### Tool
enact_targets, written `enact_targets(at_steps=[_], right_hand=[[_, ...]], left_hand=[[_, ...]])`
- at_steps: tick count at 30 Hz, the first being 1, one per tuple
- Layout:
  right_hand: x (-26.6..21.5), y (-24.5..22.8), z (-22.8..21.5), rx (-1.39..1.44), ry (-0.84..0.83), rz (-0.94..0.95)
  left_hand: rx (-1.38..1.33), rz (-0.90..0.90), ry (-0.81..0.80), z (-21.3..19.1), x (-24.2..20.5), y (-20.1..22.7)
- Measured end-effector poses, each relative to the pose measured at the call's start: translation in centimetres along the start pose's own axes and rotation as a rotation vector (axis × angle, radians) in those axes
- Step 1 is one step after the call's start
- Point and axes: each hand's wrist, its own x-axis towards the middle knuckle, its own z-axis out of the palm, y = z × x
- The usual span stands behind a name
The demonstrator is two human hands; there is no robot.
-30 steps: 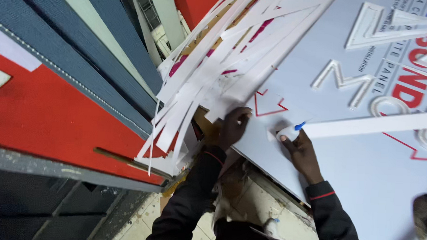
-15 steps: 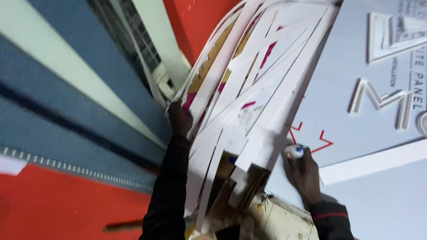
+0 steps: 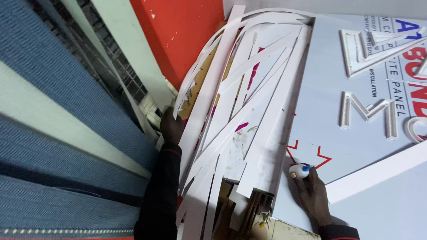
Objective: The person assembles illuminated lettering on a large white panel by applying adhesive and fitting flexible LED strips into the grooves of metallic letters. They use a utility knife to trim the strips and a glue bottle to secure them in place.
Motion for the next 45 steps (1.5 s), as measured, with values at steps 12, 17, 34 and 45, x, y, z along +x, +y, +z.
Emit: enact_targets(at_steps=[12,17,34,45], right_hand=[[-0.7,0.2,0.2,0.025,0.039,0.006],[-0.9,-1.3,-0.3,0.074,0.043,0.106],[-0.7,-4.9,-1.1,0.299,0.070,-0.161],[-5.9,2.8,-8.5,0.443,0.373,0.022]], left_hand=[[0.663,0.310,-0.404,8.5,10.2,-2.2],[0.135,-0.117,-0.303,10.1,10.9,-1.8],[-0.624,-0.390,-0.830,3.9,11.3,7.4],[-0.733,0.175,-0.458,-8.0,16.1,21.8]])
